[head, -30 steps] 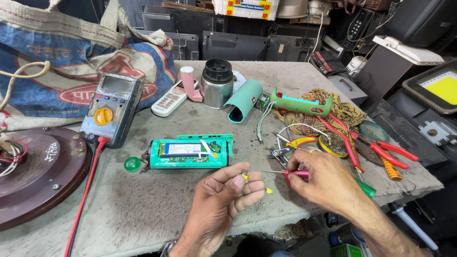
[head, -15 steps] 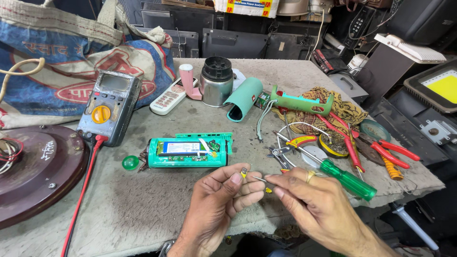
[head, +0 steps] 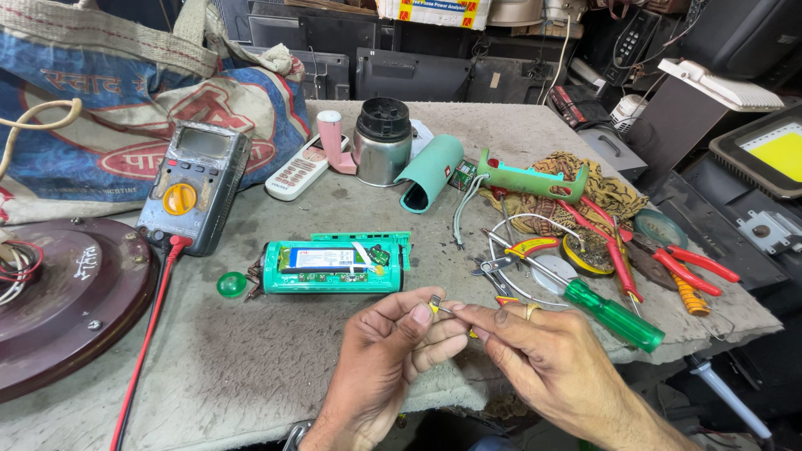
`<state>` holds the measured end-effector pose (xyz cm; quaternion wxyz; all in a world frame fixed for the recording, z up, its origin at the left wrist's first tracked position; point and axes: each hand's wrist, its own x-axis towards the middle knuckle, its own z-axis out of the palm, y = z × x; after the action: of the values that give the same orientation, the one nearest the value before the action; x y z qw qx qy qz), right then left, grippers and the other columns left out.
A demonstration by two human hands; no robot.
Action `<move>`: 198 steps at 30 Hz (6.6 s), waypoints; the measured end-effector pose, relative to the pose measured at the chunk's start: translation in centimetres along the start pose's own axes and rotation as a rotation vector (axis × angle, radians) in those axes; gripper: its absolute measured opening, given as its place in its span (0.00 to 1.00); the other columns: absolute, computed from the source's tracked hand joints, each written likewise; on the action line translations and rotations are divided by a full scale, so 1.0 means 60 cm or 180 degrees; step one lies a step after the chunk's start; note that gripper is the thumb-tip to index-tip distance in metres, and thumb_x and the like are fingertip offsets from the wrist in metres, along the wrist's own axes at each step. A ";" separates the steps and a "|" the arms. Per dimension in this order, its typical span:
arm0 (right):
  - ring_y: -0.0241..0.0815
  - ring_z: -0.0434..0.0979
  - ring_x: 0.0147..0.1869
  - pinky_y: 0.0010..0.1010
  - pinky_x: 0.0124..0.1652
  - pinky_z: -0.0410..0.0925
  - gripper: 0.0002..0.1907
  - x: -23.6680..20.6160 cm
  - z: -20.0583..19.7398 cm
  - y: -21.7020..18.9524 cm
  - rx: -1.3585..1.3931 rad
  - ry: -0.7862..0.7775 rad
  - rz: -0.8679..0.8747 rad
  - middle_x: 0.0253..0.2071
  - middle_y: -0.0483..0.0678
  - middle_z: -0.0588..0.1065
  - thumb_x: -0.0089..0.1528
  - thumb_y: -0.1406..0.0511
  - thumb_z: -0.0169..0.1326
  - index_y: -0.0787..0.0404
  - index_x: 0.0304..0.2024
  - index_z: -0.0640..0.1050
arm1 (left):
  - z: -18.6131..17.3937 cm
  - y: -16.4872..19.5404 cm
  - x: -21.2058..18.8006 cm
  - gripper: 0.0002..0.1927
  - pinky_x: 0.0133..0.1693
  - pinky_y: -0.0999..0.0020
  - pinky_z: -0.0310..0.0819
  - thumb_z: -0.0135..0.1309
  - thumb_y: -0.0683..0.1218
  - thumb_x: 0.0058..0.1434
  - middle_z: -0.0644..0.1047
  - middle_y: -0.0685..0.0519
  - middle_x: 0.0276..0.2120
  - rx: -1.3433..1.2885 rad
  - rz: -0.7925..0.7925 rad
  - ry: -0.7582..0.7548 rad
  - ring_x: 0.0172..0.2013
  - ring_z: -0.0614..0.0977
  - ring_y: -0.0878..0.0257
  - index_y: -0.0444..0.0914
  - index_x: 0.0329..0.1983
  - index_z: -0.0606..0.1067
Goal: The person disassembles a teal handheld device, removes a battery and circuit board, and uses pliers to strip and trim a small yellow wire. They then insert the wire into a port on the device casing and test the connection with a multimeter probe.
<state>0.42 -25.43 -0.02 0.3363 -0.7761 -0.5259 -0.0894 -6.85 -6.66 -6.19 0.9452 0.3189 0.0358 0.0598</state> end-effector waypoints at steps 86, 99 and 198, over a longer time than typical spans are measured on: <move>0.43 0.78 0.28 0.33 0.27 0.71 0.28 -0.011 0.091 -0.018 -0.1011 0.0695 -0.0346 0.30 0.47 0.75 0.53 0.74 0.61 0.59 0.58 0.78 | -0.025 -0.043 0.005 0.16 0.43 0.56 0.87 0.57 0.40 0.61 0.85 0.37 0.41 0.0178 0.0873 0.0500 0.40 0.88 0.53 0.24 0.49 0.77; 0.39 0.74 0.26 0.29 0.29 0.70 0.24 0.010 0.067 -0.015 0.0095 0.0369 -0.0014 0.25 0.46 0.73 0.59 0.74 0.57 0.59 0.58 0.80 | -0.030 -0.026 -0.003 0.17 0.42 0.62 0.84 0.56 0.42 0.63 0.84 0.40 0.44 0.0054 0.0680 0.0317 0.39 0.87 0.57 0.26 0.51 0.77; 0.26 0.64 0.24 0.26 0.24 0.59 0.05 0.004 0.043 0.103 0.1517 -0.1254 0.1695 0.19 0.38 0.71 0.55 0.69 0.57 0.65 0.26 0.80 | 0.019 0.009 -0.018 0.10 0.38 0.54 0.73 0.57 0.42 0.49 0.73 0.46 0.32 0.6106 0.2956 -0.1612 0.37 0.76 0.49 0.33 0.34 0.73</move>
<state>5.37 -25.03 -4.53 0.4109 -0.7877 -0.3669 0.2756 -7.87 -7.04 -4.94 0.1693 0.9077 -0.2515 0.2902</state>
